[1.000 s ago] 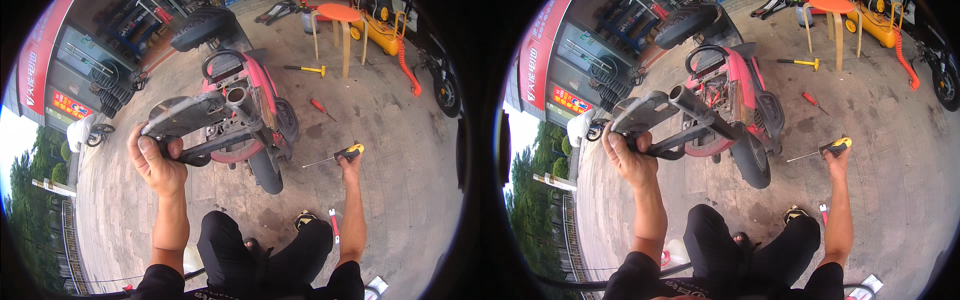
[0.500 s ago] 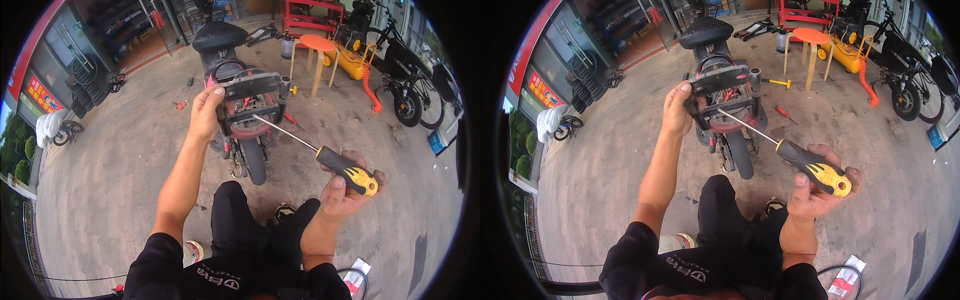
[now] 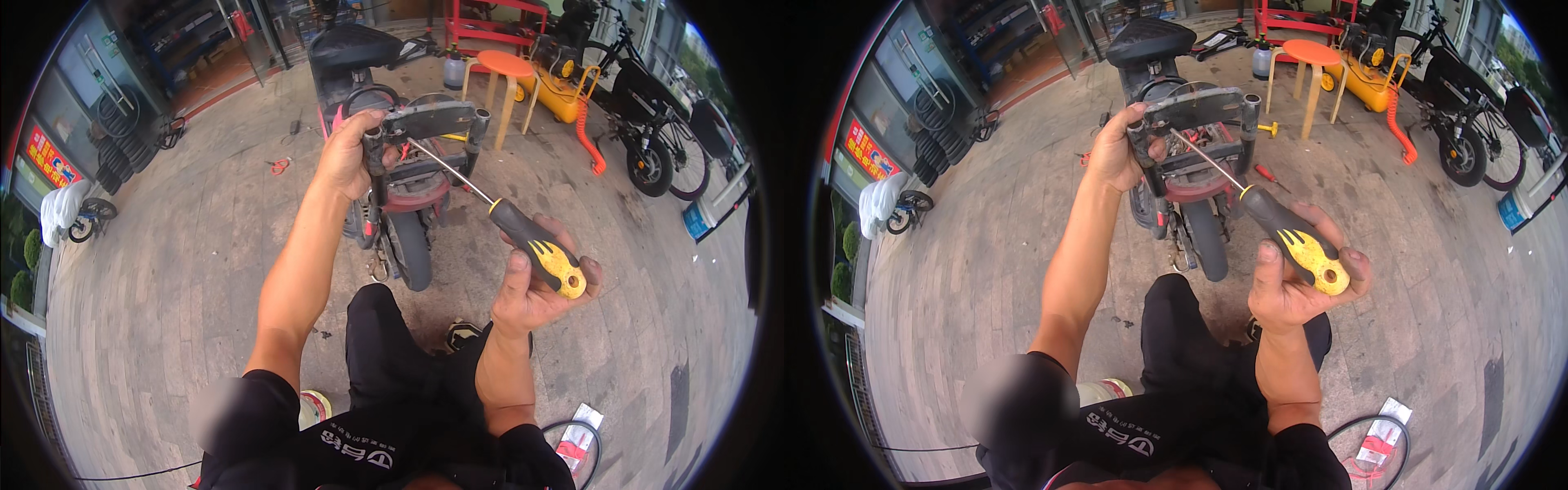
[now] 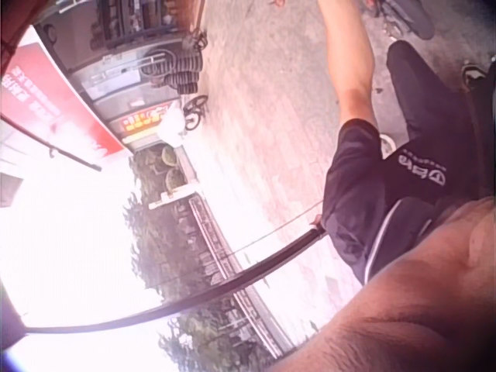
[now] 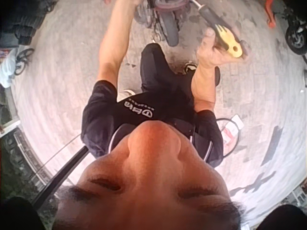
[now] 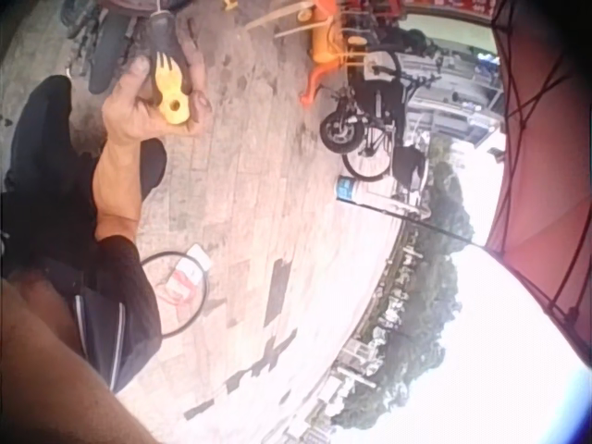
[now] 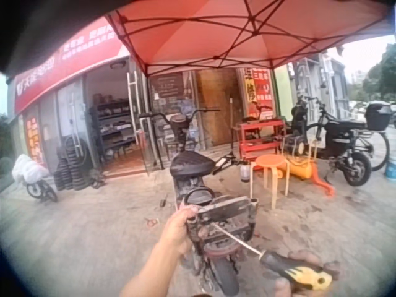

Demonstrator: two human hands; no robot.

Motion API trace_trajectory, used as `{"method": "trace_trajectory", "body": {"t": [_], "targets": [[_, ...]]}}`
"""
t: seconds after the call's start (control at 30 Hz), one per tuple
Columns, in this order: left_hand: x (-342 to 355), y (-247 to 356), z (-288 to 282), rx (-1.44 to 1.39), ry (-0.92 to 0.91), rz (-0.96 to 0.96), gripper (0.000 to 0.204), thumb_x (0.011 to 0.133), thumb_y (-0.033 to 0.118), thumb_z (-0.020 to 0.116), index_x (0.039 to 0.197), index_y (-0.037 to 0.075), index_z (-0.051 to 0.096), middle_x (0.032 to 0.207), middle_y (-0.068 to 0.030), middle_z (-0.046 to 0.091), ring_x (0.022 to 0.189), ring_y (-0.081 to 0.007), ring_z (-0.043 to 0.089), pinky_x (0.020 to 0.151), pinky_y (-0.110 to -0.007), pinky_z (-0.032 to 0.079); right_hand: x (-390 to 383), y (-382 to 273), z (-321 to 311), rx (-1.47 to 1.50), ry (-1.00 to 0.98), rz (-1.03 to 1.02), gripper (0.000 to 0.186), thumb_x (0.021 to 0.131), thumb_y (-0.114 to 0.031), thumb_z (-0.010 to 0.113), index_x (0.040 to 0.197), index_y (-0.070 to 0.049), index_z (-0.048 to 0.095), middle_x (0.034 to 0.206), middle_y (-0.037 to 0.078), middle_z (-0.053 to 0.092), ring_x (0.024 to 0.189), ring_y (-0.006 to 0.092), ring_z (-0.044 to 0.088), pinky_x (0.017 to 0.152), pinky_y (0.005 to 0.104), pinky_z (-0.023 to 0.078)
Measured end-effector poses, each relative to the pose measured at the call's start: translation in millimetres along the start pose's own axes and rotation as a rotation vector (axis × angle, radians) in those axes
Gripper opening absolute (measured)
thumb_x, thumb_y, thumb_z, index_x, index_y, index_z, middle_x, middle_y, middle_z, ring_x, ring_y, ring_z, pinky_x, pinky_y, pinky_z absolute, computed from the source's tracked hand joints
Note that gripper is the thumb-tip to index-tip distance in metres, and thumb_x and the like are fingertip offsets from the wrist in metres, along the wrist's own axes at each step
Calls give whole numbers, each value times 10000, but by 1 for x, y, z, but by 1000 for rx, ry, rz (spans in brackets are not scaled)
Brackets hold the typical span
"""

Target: The person removes a black seat cover from a pink scooter, then uses a red pry tool to separate the seat base from its frame. They later use a screwdriver to work on the scooter's internal components.

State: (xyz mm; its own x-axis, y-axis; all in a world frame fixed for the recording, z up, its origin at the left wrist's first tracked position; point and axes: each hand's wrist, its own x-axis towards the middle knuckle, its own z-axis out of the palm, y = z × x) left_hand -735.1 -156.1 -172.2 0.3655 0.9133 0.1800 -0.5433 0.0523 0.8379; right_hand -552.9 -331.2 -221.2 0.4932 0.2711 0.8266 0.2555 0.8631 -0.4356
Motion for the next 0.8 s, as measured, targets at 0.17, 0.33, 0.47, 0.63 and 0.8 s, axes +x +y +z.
{"method": "trace_trajectory", "body": {"t": [0.17, 0.33, 0.47, 0.63, 0.8], "targets": [[11, 9, -8, -79, -177, -187, 270, 865, 192, 560, 1063, 10, 585, 866, -120, 631, 549, -221, 539, 539, -350, 433, -7, 1, 5, -10, 47, -26, 675, 850, -57, 694, 1279, -157, 183, 1192, 315, 522, 1042, 302, 621, 902, 347, 540], [14, 9, -11, -62, -170, -210, 182, 857, 179, 550, 1004, 71, 560, 825, -92, 609, 551, -227, 551, 547, -367, 437, -10, 2, 6, -32, 39, -41, 686, 848, -58, 696, 1283, -155, 174, 1187, 322, 522, 1038, 311, 618, 893, 368, 551], [13, 9, -11, -58, -145, -213, 100, 867, 167, 546, 953, 118, 531, 807, -77, 598, 544, -226, 551, 546, -368, 437, -9, 2, 7, -28, 33, -37, 681, 846, -44, 695, 1272, -153, 175, 1186, 324, 521, 1046, 312, 616, 877, 358, 560], [14, 8, -12, -66, -166, -203, 83, 872, 166, 547, 947, 137, 524, 805, -73, 600, 537, -222, 552, 543, -367, 436, -11, 4, 11, 5, 48, -46, 666, 841, -23, 690, 1252, -151, 182, 1184, 328, 520, 1049, 327, 614, 878, 363, 562], [14, 9, -12, -25, -148, -195, 87, 875, 177, 552, 947, 137, 525, 803, -78, 601, 541, -220, 552, 545, -367, 434, -10, 7, 9, -25, 0, -86, 653, 843, -21, 676, 1256, -160, 191, 1190, 319, 523, 1018, 342, 628, 867, 383, 568]]}}
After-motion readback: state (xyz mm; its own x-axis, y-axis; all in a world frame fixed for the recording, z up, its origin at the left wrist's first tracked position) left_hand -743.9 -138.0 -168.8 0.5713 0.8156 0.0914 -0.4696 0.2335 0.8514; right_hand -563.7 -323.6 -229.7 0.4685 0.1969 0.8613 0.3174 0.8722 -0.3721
